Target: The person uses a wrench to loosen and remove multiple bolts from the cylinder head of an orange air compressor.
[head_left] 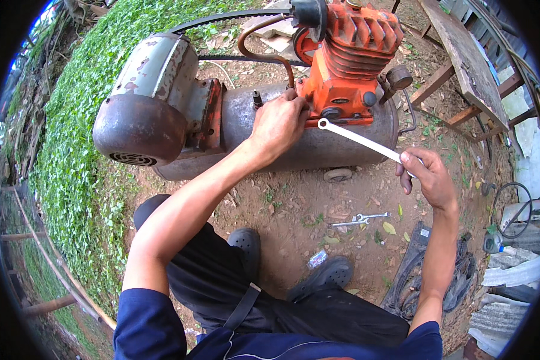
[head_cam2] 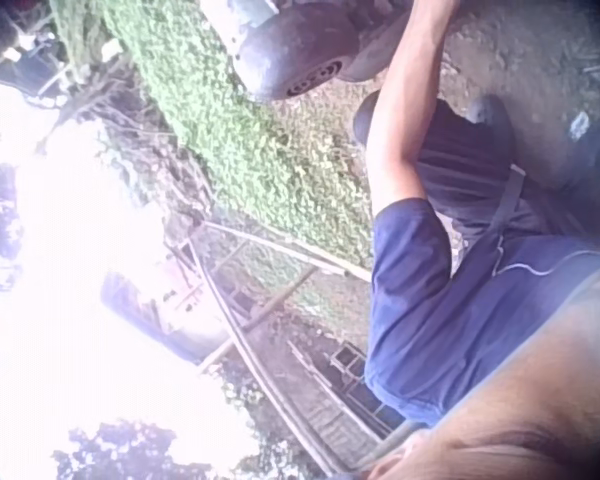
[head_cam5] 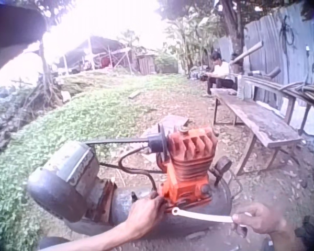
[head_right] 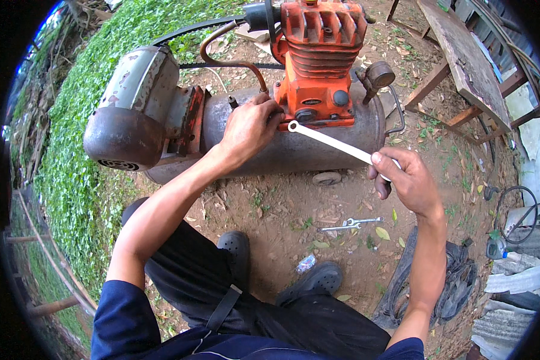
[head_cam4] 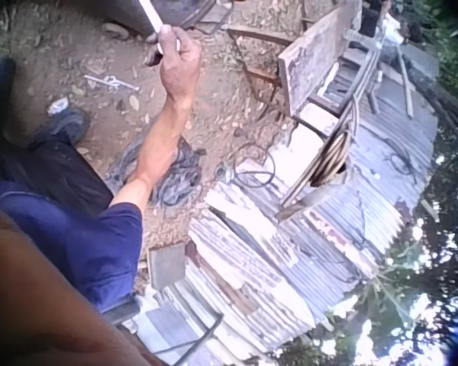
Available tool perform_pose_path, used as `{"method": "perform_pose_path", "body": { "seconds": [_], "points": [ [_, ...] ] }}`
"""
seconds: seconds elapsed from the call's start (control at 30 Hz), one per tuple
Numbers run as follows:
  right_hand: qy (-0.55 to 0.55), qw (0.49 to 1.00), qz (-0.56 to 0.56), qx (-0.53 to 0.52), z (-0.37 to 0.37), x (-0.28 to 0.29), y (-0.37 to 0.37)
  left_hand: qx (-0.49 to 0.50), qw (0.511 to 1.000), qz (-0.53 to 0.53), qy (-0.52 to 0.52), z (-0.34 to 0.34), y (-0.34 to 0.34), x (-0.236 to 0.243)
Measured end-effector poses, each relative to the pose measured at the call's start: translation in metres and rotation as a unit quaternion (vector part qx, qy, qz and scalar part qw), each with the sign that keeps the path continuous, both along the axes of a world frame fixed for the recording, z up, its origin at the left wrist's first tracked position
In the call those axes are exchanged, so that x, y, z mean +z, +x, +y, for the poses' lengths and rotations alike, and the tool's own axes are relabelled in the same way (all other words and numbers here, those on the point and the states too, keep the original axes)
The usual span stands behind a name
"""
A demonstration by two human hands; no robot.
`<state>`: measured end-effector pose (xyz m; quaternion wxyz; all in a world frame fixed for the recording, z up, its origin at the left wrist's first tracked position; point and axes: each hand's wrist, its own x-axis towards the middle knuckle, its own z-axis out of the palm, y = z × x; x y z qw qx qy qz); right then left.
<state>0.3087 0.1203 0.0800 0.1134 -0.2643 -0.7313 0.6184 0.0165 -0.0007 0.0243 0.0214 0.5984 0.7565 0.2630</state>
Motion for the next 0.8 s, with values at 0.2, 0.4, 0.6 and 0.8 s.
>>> {"method": "perform_pose_path", "body": {
  "seconds": [0.2,0.4,0.6,0.8],
  "points": [
    [-0.006,1.000,-0.006,-0.001,0.003,-0.004,0.003,0.033,0.999,-0.015,0.009,0.002,0.005,-0.002],
    [-0.134,0.990,0.004,0.035,-0.017,-0.019,-0.008,0.054,0.997,-0.040,-0.034,-0.003,0.001,0.016],
    [-0.262,0.957,-0.013,0.122,-0.061,-0.057,-0.030,0.099,0.991,-0.047,-0.072,-0.017,-0.011,0.034],
    [-0.238,0.956,-0.056,0.161,-0.094,-0.075,-0.061,0.147,0.978,-0.067,-0.133,-0.031,-0.020,0.056]
  ]
}}
